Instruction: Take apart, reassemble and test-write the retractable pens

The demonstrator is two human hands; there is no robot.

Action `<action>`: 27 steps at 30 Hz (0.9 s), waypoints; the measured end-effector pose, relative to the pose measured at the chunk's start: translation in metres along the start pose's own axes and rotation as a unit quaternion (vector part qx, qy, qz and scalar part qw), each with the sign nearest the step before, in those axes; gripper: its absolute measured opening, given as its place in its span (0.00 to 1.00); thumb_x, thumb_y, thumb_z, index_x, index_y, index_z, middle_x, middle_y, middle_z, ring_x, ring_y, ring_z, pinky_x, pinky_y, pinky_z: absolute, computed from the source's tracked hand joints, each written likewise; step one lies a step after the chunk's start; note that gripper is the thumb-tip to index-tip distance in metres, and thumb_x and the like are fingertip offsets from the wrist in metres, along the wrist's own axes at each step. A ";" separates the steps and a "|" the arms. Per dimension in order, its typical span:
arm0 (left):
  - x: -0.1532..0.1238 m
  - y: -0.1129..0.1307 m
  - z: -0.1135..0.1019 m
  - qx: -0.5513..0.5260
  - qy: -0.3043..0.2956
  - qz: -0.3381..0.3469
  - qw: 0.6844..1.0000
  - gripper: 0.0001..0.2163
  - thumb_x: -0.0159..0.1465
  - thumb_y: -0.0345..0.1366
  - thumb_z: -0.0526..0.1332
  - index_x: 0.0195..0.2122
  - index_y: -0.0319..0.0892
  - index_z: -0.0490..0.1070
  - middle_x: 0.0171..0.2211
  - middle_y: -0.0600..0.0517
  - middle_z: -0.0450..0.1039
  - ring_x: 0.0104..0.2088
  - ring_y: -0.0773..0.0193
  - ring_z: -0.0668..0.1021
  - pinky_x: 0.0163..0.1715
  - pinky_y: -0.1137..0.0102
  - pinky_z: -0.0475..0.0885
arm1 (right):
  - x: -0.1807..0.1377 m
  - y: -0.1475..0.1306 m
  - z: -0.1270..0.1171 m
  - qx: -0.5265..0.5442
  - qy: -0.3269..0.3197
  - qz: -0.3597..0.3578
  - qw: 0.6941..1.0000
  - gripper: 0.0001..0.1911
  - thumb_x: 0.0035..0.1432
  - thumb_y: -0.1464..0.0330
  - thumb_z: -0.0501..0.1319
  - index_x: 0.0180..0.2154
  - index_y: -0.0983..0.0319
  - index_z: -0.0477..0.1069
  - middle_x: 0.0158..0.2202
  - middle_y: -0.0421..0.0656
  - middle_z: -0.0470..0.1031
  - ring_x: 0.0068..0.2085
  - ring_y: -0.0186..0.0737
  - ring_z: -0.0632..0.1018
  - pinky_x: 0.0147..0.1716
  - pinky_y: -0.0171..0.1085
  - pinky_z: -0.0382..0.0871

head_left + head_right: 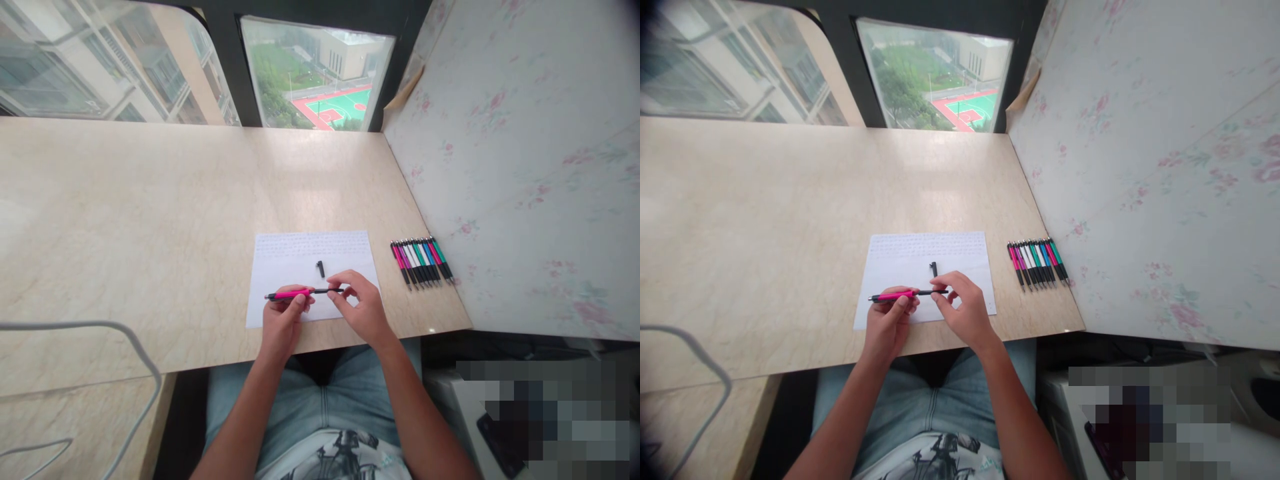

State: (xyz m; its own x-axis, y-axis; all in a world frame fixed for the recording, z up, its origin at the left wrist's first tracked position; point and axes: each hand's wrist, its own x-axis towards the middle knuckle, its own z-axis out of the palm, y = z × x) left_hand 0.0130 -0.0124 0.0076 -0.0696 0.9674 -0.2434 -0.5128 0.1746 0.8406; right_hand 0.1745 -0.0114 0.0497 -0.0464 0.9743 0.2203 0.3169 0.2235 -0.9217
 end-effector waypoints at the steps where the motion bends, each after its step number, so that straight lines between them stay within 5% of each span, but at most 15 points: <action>1: 0.000 0.000 0.000 0.002 0.001 -0.001 1.000 0.09 0.53 0.36 0.71 0.33 0.40 0.78 0.34 0.47 0.80 0.28 0.67 0.77 0.28 0.72 0.69 | 0.000 0.000 0.000 -0.006 -0.001 0.003 1.000 0.07 0.59 0.70 0.59 0.40 0.58 0.73 0.38 0.44 0.76 0.39 0.39 0.77 0.32 0.36 0.73; 14: 0.002 0.002 0.000 -0.050 -0.013 -0.011 0.999 0.08 0.57 0.36 0.69 0.36 0.42 0.75 0.34 0.50 0.78 0.29 0.69 0.75 0.26 0.75 0.68 | -0.005 0.012 -0.028 -0.143 -0.047 -0.019 0.988 0.10 0.59 0.73 0.59 0.41 0.58 0.75 0.36 0.44 0.76 0.33 0.39 0.76 0.37 0.39 0.73; 21: 0.003 0.002 0.000 -0.067 0.002 -0.013 0.998 0.07 0.56 0.34 0.69 0.35 0.41 0.76 0.34 0.49 0.78 0.28 0.70 0.75 0.26 0.75 0.67 | 0.003 0.037 -0.008 -0.213 0.021 0.070 0.974 0.13 0.56 0.72 0.59 0.43 0.60 0.75 0.35 0.44 0.77 0.31 0.40 0.75 0.36 0.41 0.72; 27: 0.002 0.001 -0.001 -0.088 0.000 -0.015 0.996 0.06 0.58 0.33 0.68 0.36 0.41 0.76 0.34 0.49 0.78 0.28 0.72 0.74 0.27 0.77 0.67 | 0.028 0.046 0.012 -0.240 0.017 0.090 0.966 0.12 0.55 0.72 0.60 0.42 0.61 0.76 0.35 0.45 0.78 0.31 0.40 0.75 0.38 0.42 0.70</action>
State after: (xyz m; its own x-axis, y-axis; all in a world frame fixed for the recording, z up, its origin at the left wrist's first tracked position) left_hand 0.0113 -0.0101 0.0071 -0.0522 0.9621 -0.2676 -0.6570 0.1687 0.7348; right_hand 0.1768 0.0268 0.0101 0.0782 0.9931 0.0877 0.7205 0.0046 -0.6934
